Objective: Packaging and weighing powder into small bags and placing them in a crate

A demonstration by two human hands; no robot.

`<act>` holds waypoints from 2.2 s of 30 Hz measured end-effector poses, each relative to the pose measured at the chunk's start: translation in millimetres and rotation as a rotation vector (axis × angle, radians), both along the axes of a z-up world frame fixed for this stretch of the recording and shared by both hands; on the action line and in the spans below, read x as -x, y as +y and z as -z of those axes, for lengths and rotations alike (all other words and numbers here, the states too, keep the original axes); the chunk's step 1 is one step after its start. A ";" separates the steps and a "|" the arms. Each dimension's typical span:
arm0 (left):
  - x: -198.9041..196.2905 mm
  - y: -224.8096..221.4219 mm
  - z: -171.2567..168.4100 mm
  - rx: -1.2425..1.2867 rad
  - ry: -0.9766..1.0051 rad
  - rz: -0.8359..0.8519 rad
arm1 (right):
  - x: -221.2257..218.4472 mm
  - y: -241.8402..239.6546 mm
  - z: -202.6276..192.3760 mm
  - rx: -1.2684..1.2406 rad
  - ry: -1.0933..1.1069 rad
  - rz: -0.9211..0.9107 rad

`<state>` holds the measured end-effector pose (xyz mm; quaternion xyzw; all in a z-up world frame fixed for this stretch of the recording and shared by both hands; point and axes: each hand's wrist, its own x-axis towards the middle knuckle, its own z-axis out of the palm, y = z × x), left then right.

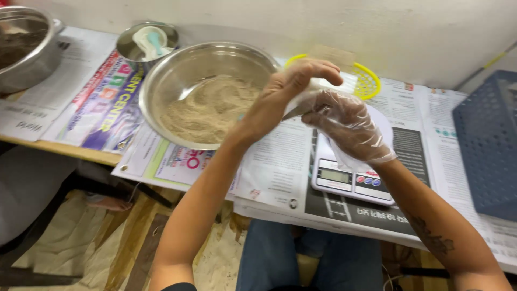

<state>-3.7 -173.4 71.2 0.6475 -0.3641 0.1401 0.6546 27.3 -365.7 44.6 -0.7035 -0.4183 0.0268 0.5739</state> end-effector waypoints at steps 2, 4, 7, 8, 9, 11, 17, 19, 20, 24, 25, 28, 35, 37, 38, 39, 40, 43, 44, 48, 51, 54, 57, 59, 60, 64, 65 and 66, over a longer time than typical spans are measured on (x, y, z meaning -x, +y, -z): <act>-2.8 -26.3 -4.6 -0.071 0.029 -0.040 | -9.4 -20.8 6.7 -0.032 0.033 0.050; -7.8 -49.9 -0.8 -0.145 0.055 -0.080 | -15.2 -42.2 11.6 -0.066 0.064 0.100; -24.8 -76.2 21.9 -0.148 0.121 -0.253 | -30.7 -72.7 21.3 -0.127 0.068 0.292; -33.9 -83.5 35.5 -0.077 0.193 -0.262 | -42.4 -84.0 30.9 -0.123 0.028 0.381; -43.3 -90.0 48.7 -0.008 0.264 -0.272 | -54.6 -94.7 40.2 -0.120 -0.014 0.468; -68.5 -101.1 72.8 0.007 0.287 -0.266 | -54.6 -98.7 36.9 -0.096 -0.032 0.497; -97.5 -109.9 90.6 -0.056 0.217 -0.311 | -64.3 -111.3 43.3 -0.172 0.076 0.526; -99.1 -109.2 90.5 -0.119 0.182 -0.310 | -68.2 -116.0 50.4 -0.175 0.060 0.551; -100.7 -108.3 92.0 -0.144 0.167 -0.303 | -69.3 -119.3 53.7 -0.156 0.066 0.554; -97.9 -100.8 98.5 -0.192 0.153 -0.346 | -64.7 -119.7 61.2 -0.040 -0.014 0.570; -96.8 -101.0 99.6 -0.198 0.155 -0.344 | -59.7 -116.9 56.1 -0.044 -0.010 0.572; -93.3 -102.5 108.8 -0.109 0.210 -0.331 | -48.0 -111.5 50.7 0.091 -0.115 0.583; -79.1 -100.0 106.8 -0.095 0.158 -0.377 | -49.8 -112.2 60.9 0.306 -0.425 0.636; -75.7 -99.8 106.5 -0.112 0.129 -0.382 | -51.8 -117.0 59.5 0.302 -0.372 0.568; -74.9 -99.7 108.0 -0.120 0.091 -0.375 | -49.7 -116.0 58.8 0.248 -0.352 0.579; -74.4 -99.5 109.0 -0.127 0.052 -0.370 | -48.3 -114.7 57.4 0.193 -0.336 0.588; -73.2 -99.7 107.3 -0.124 0.053 -0.370 | -46.8 -113.2 56.2 0.196 -0.335 0.587; -71.3 -97.4 102.1 -0.138 -0.038 -0.377 | -44.4 -112.3 53.0 0.031 -0.286 0.611; -72.2 -95.2 100.5 -0.182 -0.100 -0.413 | -45.3 -114.6 52.1 0.034 -0.262 0.563; -77.5 -88.6 105.4 -0.254 -0.127 -0.428 | -57.5 -122.5 76.8 0.050 -0.028 0.422; -76.9 -86.4 110.4 -0.306 -0.130 -0.399 | -47.5 -115.7 58.0 0.017 -0.079 0.508; -79.0 -84.7 112.8 -0.350 -0.110 -0.392 | -43.6 -116.7 55.0 -0.004 -0.047 0.486; -82.8 -83.5 118.1 -0.411 -0.088 -0.407 | -53.1 -119.8 78.6 0.039 0.005 0.438; -83.3 -84.1 121.8 -0.435 -0.060 -0.413 | -51.7 -117.0 77.9 0.034 0.029 0.446; -83.9 -84.3 123.4 -0.455 -0.033 -0.422 | -51.7 -115.5 77.1 0.032 0.049 0.450; -78.0 -90.1 127.1 -0.448 0.019 -0.427 | -44.3 -110.2 71.8 0.049 0.031 0.452; -78.3 -91.6 129.0 -0.420 0.006 -0.429 | -41.8 -109.0 68.6 0.051 0.019 0.442; -78.5 -93.0 130.9 -0.392 -0.007 -0.431 | -39.2 -107.6 65.4 0.052 0.007 0.431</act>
